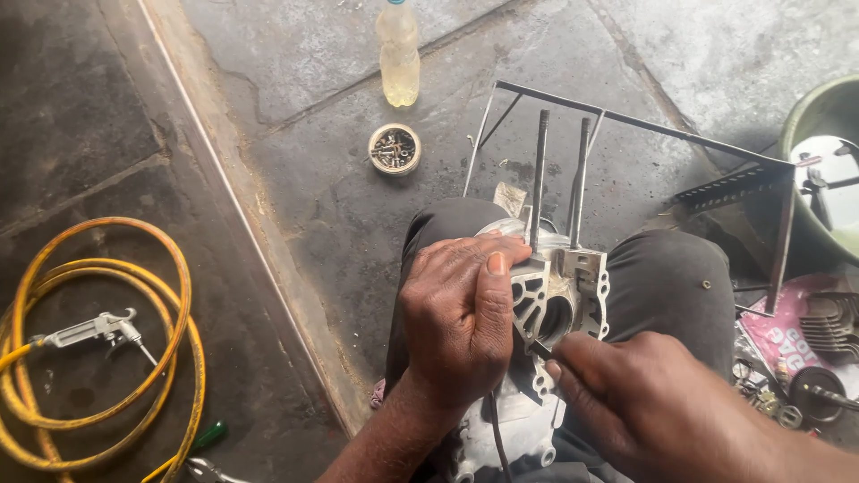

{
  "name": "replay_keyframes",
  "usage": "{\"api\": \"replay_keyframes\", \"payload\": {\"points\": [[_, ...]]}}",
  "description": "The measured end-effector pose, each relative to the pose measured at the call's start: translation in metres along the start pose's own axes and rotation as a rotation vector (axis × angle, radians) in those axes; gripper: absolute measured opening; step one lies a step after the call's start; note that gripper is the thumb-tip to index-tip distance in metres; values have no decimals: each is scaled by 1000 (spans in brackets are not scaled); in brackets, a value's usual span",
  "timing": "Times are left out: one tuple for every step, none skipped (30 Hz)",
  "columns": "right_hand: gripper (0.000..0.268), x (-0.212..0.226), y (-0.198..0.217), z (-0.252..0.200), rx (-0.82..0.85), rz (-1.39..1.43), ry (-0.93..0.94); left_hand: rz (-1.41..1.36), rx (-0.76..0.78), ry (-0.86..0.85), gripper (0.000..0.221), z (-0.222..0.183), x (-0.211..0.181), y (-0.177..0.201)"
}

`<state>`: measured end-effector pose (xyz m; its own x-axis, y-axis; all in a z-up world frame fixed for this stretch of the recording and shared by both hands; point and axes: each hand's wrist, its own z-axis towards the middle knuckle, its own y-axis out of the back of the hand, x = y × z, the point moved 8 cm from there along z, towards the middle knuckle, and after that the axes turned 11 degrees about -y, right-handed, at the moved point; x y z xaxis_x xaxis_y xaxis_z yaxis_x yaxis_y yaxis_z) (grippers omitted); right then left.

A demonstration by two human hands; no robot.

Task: Assembling and inspecting internal components of a motorcycle engine crankcase.

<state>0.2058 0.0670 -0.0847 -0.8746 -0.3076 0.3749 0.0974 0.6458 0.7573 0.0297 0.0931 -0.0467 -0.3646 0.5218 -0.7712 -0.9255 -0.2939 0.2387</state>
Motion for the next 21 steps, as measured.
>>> {"api": "replay_keyframes", "payload": {"points": [[19, 0, 4, 1, 7, 152, -70, 24, 4, -24, 31, -1, -2, 0], [26, -1, 7, 2, 13, 305, -140, 48, 9, -47, 31, -1, -5, 0], [26, 8, 6, 3, 12, 306, -145, 44, 12, -46, 31, -2, -4, 0], [28, 2, -5, 2, 121, 550, -339, 47, 8, -42, 31, -2, -4, 0], [31, 1, -17, 0, 229, 793, -530, 53, 4, -39, 31, -2, -4, 1], [31, 1, -25, -2, 227, 796, -532, 51, 7, -41, 31, -3, -4, 1], [30, 1, -36, -4, 253, 1076, -571, 58, 5, -38, 32, -3, -3, 1], [29, 3, -47, -7, 276, 1357, -602, 65, 3, -35, 32, -3, -3, 1], [29, 5, -56, -7, 273, 1359, -598, 66, 4, -40, 32, -3, -4, 2], [27, 8, -62, -7, 249, 1561, -575, 76, 10, -43, 33, -3, -4, 2], [25, 11, -69, -6, 222, 1764, -546, 86, 19, -45, 33, -2, -5, 2], [25, 11, -74, -5, 219, 1768, -542, 86, 23, -50, 33, -1, -6, 2], [24, 18, -78, -4, 277, 1944, -474, 83, 21, -51, 34, -2, -7, 1], [22, 24, -82, -3, 337, 2118, -396, 79, 18, -51, 35, -2, -8, 1], [22, 22, -79, -5, 330, 2116, -391, 76, 17, -57, 35, -5, -6, -4], [21, 26, -62, -4, 304, 2207, -161, 90, 22, -73, 35, -7, -6, -8], [20, 30, -46, -6, 279, 2283, 77, 107, 30, -89, 35, -10, -6, -11], [20, 25, -40, -11, 275, 2283, 83, 106, 30, -94, 35, -10, -10, -11], [22, 14, -25, -17, 109, 2188, 164, 90, 36, -77, 35, -9, -11, -11], [25, 4, -10, -25, -51, 2084, 240, 75, 42, -61, 35, -8, -12, -11], [25, -4, -13, -29, -55, 2077, 240, 71, 37, -63, 35, -7, -11, -9]]}}
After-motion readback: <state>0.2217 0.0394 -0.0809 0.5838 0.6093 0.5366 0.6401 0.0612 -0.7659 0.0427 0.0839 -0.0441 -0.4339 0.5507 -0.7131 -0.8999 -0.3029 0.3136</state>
